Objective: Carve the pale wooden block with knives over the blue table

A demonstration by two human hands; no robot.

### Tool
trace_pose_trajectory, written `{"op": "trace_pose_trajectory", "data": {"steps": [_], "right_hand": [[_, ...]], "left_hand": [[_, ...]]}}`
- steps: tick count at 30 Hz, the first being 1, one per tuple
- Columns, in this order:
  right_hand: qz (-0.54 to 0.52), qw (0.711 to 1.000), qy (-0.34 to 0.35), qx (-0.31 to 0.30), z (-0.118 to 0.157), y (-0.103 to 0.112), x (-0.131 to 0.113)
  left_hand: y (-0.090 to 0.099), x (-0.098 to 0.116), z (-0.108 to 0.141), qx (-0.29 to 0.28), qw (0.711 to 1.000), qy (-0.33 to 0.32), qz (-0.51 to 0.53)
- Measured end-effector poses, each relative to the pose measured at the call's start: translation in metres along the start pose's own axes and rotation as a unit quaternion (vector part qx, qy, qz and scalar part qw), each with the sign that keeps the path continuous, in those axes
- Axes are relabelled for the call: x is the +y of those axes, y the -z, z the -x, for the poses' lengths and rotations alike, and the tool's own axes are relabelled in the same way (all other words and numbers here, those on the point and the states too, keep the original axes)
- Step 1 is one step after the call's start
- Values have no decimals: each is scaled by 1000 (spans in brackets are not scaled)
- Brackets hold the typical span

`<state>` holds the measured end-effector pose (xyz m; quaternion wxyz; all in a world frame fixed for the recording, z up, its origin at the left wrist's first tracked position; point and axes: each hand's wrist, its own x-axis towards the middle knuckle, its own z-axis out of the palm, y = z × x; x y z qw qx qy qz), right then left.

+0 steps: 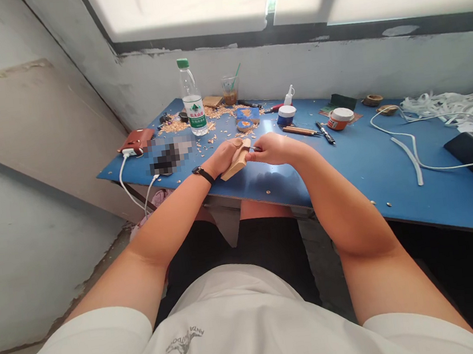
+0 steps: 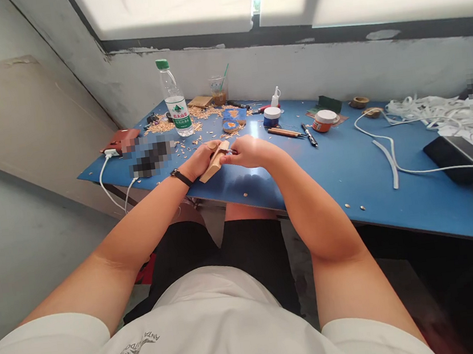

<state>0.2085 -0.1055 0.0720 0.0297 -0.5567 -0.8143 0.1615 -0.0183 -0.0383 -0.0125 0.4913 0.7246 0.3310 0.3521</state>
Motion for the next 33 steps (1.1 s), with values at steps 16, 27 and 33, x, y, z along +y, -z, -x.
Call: {"op": "trace_pose_trajectory", "data": {"steps": [16,27,33], "right_hand": [[-1,995,-43,90,-11,-11,9],[-67,995,2,71,-1,-9,-3],[-82,994,17,63,7,-9,-13]], "left_hand": [[-4,3,-9,72,997,22,14],[-3,-1,-6,65,997,-8,42],[1,-1,1,62,996,-59,26]]}}
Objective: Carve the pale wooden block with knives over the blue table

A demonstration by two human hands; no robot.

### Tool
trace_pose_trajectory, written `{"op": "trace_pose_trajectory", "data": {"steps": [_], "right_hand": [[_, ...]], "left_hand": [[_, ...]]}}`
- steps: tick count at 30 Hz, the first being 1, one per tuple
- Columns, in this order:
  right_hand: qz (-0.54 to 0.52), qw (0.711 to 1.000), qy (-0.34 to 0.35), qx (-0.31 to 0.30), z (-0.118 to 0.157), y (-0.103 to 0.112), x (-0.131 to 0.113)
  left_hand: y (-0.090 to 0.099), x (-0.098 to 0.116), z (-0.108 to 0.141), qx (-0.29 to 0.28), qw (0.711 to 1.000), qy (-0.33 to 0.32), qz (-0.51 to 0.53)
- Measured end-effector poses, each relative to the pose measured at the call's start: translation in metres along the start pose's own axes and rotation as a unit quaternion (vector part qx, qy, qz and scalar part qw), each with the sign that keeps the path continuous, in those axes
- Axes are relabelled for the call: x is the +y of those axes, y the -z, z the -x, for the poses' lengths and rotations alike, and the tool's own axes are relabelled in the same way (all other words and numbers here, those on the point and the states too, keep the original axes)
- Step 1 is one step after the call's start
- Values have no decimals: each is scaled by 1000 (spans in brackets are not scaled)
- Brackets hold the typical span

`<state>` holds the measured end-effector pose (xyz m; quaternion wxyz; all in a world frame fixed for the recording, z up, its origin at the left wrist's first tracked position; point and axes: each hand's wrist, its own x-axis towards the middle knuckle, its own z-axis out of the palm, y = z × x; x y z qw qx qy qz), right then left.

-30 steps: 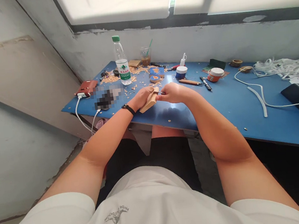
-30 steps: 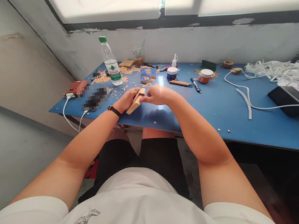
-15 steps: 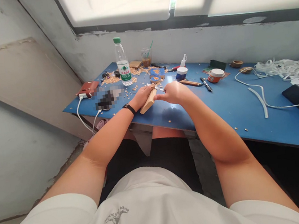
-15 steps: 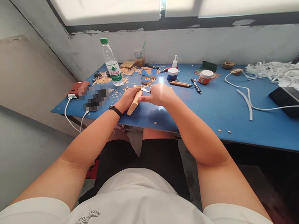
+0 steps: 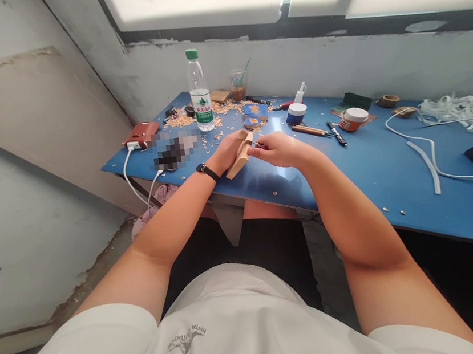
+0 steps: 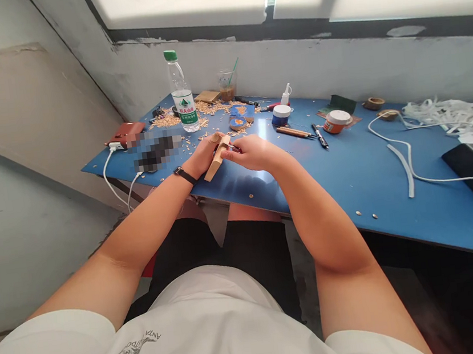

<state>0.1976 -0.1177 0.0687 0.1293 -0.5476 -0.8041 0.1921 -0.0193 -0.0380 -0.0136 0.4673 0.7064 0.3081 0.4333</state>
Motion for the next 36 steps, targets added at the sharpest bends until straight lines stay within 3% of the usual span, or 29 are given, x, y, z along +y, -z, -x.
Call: {"op": "trace_pose_trajectory", "data": {"steps": [4,13,18,27,33,36], "right_hand": [[-13,1000,9,6,-4,-5,-1],[-39,998,35,37,-11,-11,13],[-48,996,53,45,-12,-11,10],[-33,999,17,17,-14,-11,6],[-7,999,-13,42,-16,-12,8],[4,999,-14,52,-18,-13,12]], "left_hand": [[4,5,3,-8,999,-5,-33],[-1,-13,-10,-18,998,46,29],[-2,-7,-7,-9,998,46,45],[1,9,-2,-11,1000,8,-23],[-3,8,-2,13,1000,7,-13],[-3,8,-1,-1,1000,17,-6]]}}
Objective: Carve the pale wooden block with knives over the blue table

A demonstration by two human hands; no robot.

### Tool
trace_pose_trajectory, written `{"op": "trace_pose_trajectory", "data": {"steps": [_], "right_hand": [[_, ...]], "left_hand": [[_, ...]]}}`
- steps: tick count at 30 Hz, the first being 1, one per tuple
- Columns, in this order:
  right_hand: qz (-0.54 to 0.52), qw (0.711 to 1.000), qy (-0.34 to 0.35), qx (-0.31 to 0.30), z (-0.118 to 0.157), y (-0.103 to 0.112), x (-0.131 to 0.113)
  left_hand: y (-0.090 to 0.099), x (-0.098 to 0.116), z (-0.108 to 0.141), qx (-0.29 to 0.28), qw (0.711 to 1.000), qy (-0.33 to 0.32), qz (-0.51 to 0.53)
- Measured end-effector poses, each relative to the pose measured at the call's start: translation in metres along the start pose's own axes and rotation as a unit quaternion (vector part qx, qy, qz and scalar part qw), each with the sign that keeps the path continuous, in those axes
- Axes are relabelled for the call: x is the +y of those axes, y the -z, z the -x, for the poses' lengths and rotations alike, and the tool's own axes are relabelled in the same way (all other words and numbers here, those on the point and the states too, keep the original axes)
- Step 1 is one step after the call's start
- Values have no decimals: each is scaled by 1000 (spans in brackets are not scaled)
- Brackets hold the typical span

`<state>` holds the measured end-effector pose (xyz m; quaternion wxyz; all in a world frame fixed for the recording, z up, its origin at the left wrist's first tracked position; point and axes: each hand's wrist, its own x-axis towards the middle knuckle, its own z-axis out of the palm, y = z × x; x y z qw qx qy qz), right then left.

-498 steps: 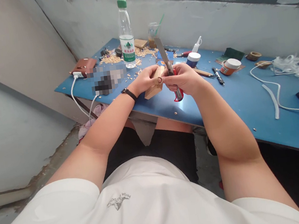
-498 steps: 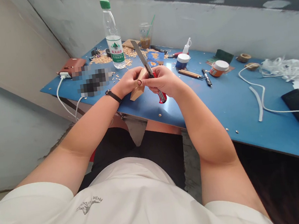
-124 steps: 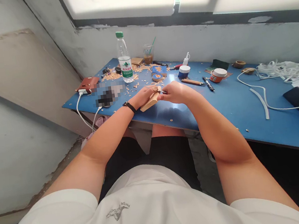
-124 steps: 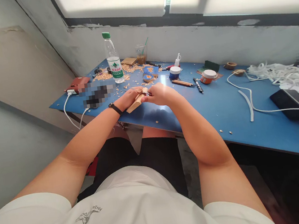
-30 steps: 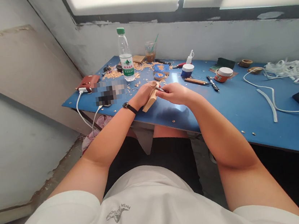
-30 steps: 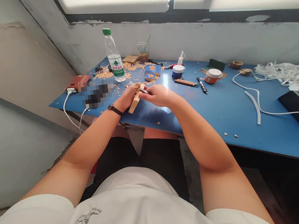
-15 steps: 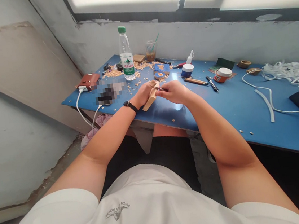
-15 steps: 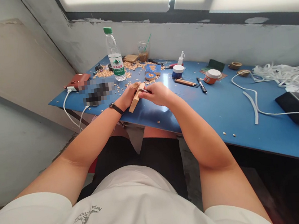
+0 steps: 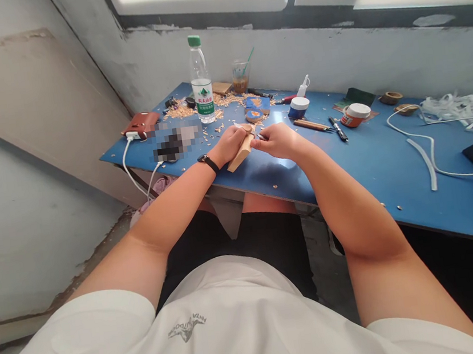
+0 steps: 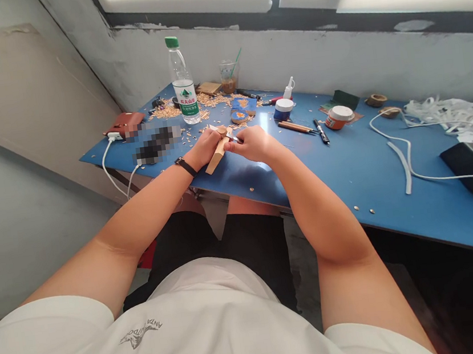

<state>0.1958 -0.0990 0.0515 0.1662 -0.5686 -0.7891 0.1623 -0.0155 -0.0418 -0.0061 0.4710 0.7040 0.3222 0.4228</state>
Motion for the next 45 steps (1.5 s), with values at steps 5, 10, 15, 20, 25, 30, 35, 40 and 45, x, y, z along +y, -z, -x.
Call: {"op": "trace_pose_trajectory", "data": {"steps": [5,10,15,20,25,30,35,40,45], "right_hand": [[33,999,-11,5,-1,0,0],[52,998,-35,0,3,3,-9],[16,999,29,-34,14,11,-18],[-24,995,65,-77,20,15,-20],[-17,997,40,-57,13,7,-16],[8,999,37,-17,8,0,-15],[10,999,38,-9,6,-4,-13],[-2,999,38,25,1,-11,-9],[13,999,11,38,-3,-12,-9]], "left_hand": [[4,2,0,-18,1000,8,-14],[3,0,-3,11,1000,11,2],[-2,-6,-6,17,999,41,25],[-5,-2,-3,-7,999,15,38],[0,-5,-4,-20,1000,-6,18],[10,-9,-7,-29,999,-23,-3],[10,-4,-6,-23,1000,-13,-6],[7,-3,-3,4,1000,-10,19],[5,-4,-1,28,1000,-3,12]]}}
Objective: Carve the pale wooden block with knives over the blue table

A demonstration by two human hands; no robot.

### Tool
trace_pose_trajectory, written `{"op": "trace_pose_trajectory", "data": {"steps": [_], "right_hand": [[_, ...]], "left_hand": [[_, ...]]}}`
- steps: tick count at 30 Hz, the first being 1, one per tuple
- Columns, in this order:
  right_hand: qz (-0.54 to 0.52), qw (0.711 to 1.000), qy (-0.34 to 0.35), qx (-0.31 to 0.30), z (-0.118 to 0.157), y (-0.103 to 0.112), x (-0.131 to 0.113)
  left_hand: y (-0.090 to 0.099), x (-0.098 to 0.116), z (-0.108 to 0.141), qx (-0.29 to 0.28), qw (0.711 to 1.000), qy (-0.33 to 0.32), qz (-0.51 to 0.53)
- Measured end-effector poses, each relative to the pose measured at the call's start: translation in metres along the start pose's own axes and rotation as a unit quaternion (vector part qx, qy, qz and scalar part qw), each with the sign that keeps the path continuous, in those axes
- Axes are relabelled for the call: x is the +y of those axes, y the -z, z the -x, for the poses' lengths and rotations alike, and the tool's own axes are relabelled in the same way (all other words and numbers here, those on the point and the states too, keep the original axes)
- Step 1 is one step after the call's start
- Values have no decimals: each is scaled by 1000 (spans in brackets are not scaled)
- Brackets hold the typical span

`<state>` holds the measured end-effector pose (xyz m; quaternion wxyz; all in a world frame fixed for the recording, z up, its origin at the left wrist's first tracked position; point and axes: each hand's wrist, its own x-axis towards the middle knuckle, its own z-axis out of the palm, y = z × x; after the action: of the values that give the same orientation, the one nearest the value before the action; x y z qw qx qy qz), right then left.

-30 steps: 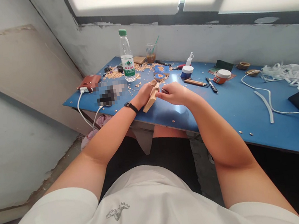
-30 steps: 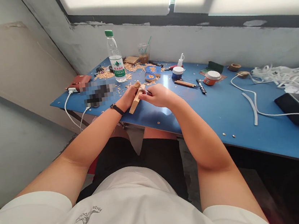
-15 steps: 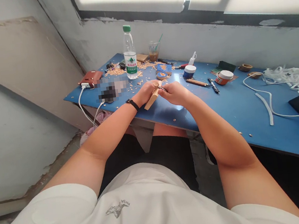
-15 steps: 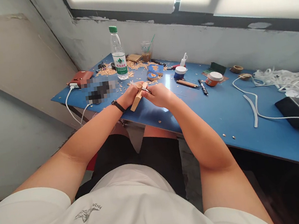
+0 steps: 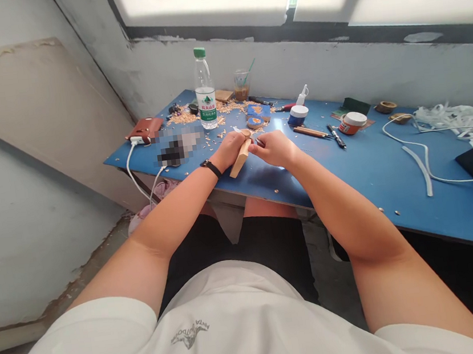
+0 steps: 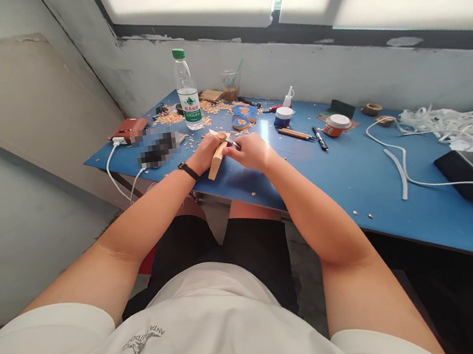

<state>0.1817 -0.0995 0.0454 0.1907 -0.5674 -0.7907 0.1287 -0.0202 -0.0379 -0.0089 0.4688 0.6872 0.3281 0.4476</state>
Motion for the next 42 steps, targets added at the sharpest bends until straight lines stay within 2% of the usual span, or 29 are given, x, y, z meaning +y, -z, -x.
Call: {"op": "trace_pose_trajectory", "data": {"steps": [7,12,16,19,23,30,37,42], "right_hand": [[47,998,-46,-13,0,4,4],[30,998,27,-53,9,13,1],[16,993,84,-87,16,24,-2],[17,991,83,-104,17,28,1],[15,991,50,-120,13,29,10],[-6,995,55,-79,4,22,20],[47,998,14,-46,2,18,17],[79,995,-9,-52,2,19,15]], "left_hand": [[-5,3,-2,3,999,31,21],[-7,0,-1,2,999,47,4],[-8,-1,1,-11,1000,14,13],[-9,5,4,-29,1000,-10,4],[-11,15,9,-47,999,-9,-23],[-8,13,4,-55,998,-11,-40],[-6,2,-2,-52,998,-21,-28],[-5,-3,-4,-38,999,-8,-37]]}}
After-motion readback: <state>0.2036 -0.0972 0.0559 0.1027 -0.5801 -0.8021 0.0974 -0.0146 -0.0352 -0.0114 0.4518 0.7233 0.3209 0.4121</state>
